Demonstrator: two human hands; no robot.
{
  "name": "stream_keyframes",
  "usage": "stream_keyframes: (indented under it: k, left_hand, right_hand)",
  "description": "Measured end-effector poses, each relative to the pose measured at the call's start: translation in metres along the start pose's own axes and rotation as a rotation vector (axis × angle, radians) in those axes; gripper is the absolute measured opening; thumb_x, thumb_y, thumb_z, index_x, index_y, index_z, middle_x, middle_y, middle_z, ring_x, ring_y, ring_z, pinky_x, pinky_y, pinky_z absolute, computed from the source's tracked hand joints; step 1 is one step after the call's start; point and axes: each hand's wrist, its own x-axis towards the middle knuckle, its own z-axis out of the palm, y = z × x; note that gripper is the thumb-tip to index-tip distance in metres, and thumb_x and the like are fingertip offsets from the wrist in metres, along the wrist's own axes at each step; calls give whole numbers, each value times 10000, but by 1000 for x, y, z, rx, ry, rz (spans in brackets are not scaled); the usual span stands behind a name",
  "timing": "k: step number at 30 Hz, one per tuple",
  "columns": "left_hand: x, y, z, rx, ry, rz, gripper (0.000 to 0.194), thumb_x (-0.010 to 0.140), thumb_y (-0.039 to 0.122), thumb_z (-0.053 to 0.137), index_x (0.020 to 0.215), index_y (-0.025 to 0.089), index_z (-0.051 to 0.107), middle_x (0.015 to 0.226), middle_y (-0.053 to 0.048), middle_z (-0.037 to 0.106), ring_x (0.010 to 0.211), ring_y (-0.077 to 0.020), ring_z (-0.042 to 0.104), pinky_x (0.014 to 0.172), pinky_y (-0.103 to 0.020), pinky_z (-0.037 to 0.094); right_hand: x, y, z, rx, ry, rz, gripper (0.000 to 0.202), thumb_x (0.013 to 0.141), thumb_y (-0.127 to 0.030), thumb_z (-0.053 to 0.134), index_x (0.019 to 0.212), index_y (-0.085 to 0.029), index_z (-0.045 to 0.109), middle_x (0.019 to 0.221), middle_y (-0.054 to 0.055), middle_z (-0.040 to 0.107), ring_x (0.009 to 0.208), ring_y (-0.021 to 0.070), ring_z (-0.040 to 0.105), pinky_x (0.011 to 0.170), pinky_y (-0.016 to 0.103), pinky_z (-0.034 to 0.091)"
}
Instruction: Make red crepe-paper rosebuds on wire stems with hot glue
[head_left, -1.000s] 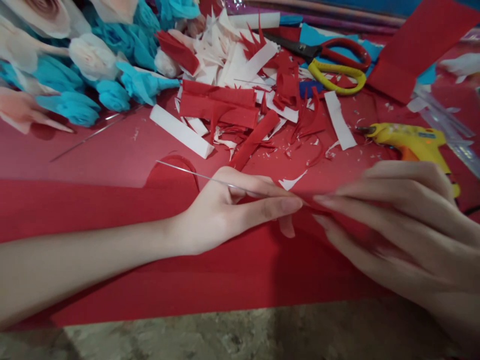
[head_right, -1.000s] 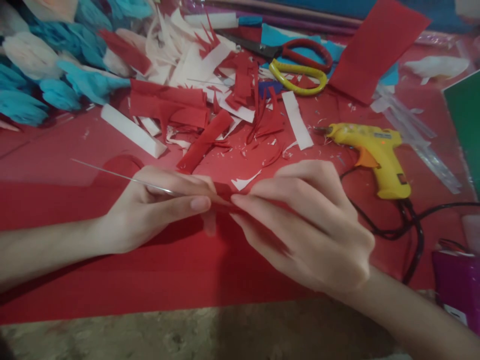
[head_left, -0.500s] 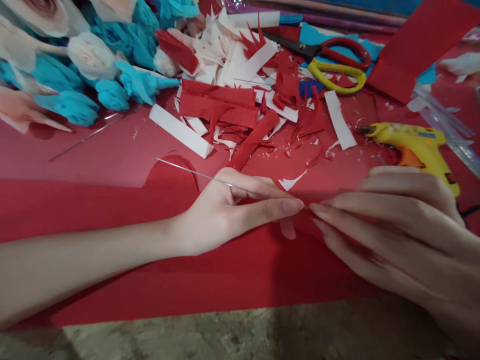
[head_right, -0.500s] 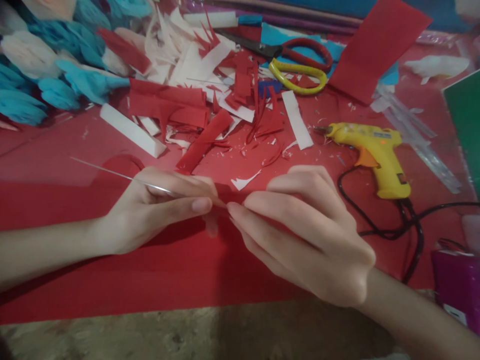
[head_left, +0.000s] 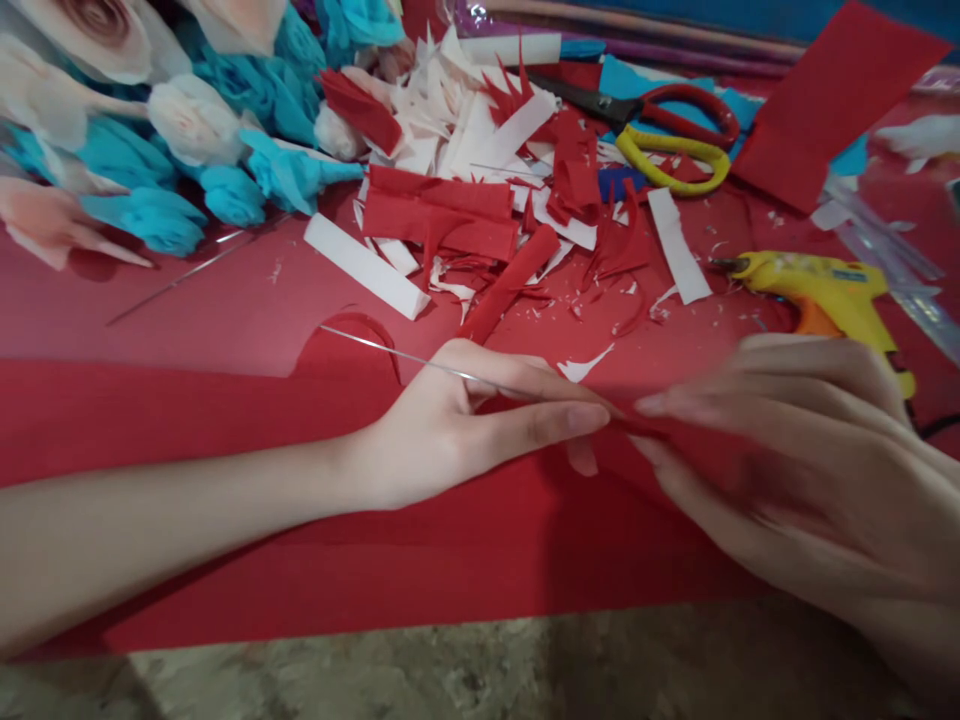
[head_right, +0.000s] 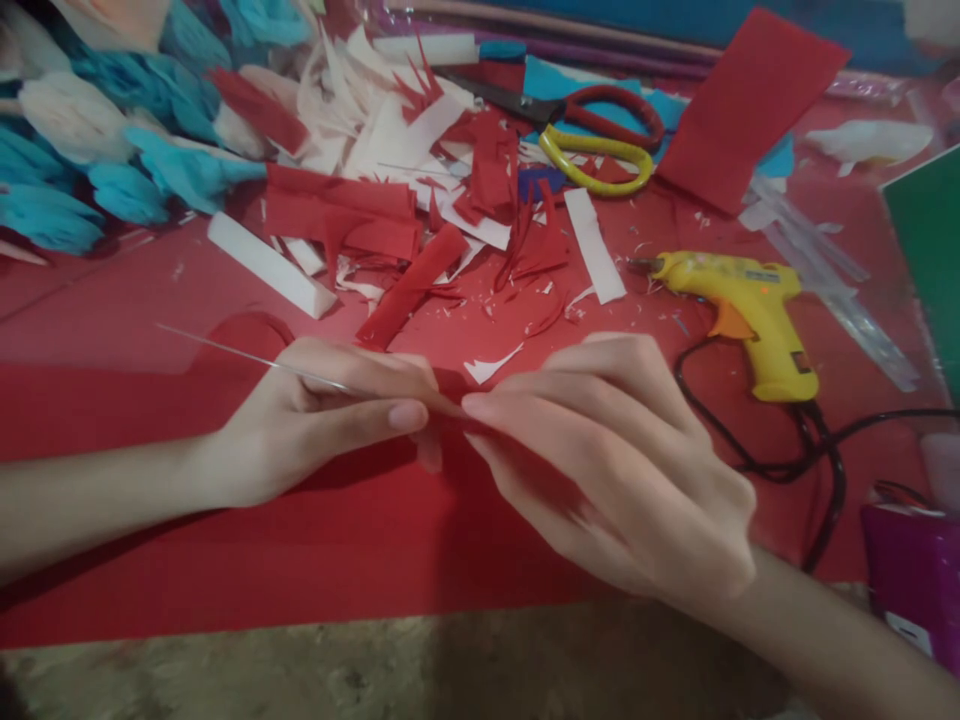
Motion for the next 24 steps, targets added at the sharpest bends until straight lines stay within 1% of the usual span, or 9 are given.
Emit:
stream_keyframes:
  k: [3, 5, 7, 10, 14, 16, 18, 20, 24]
  left_hand:
    - [-1, 0, 1, 14, 2, 6, 148, 781, 104, 555, 817, 141, 693, 674, -15, 685, 657, -122, 633, 639, -212, 527]
    - [-1, 0, 1, 3, -7, 6, 141, 779, 109, 561, 843, 111, 687, 689, -24, 680, 670, -116, 631, 642, -201, 525]
    - [-2, -1, 0, 2, -9, 9, 142, 787, 121, 555, 846, 88, 679, 695, -32, 672, 674, -113, 624, 644, -195, 520]
    - [-2, -2, -1, -2, 6, 18, 155, 811, 145, 530, 816, 81, 672, 689, -33, 662, 670, -101, 614, 646, -182, 507]
    - [-2, -3, -2, -30, -8, 36, 161, 824, 156, 518, 789, 104, 667, 694, -23, 662, 679, -98, 614, 656, -186, 501]
    - [-2, -3, -2, -20, -14, 43, 162, 823, 156, 519, 774, 110, 666, 700, -26, 665, 683, -105, 615, 661, -199, 501]
    - [-2, -2, -2, 0, -18, 49, 163, 821, 154, 521, 758, 107, 664, 698, -32, 665, 683, -111, 616, 663, -208, 500]
    - [-2, -1, -2, 14, -20, 46, 166, 820, 150, 519, 749, 106, 663, 692, -35, 664, 680, -114, 616, 660, -210, 499]
    - [-2, 0, -2, 35, -18, 31, 179, 822, 143, 510, 732, 112, 662, 699, -30, 664, 673, -107, 610, 656, -201, 496]
  right_hand:
    - [-1, 1, -2, 133, 5, -71, 164, 762, -153, 583, 925, -164, 573, 815, 18, 590, 798, 115, 542, 727, 191, 487]
    - [-3, 0, -4, 193, 14, -102, 191, 753, -122, 586, 943, -128, 569, 851, 23, 578, 810, 94, 536, 742, 150, 481]
    - [-4, -2, -7, 207, -14, -100, 224, 742, -81, 587, 963, -109, 569, 866, 20, 576, 816, 78, 538, 772, 123, 469]
    - [-3, -6, -9, 179, -46, -34, 247, 732, -51, 595, 971, -101, 561, 879, 19, 579, 828, 62, 539, 796, 104, 457]
    - [0, -6, -5, 251, 7, -89, 277, 693, -47, 623, 947, -136, 556, 841, 24, 611, 807, 85, 557, 743, 147, 498]
    - [1, -4, -3, 282, 4, -71, 262, 700, -56, 610, 946, -139, 572, 834, 37, 622, 795, 97, 575, 703, 164, 516]
    - [3, -3, -3, 285, -15, -39, 224, 721, -72, 587, 934, -139, 596, 820, 40, 623, 762, 95, 590, 662, 163, 523]
    - [4, -4, -4, 280, -23, -44, 213, 722, -73, 581, 925, -132, 609, 803, 35, 622, 734, 86, 594, 638, 152, 520]
    - [4, -6, -6, 277, -8, -54, 236, 714, -40, 579, 936, -110, 620, 808, 43, 623, 734, 77, 586, 647, 134, 508]
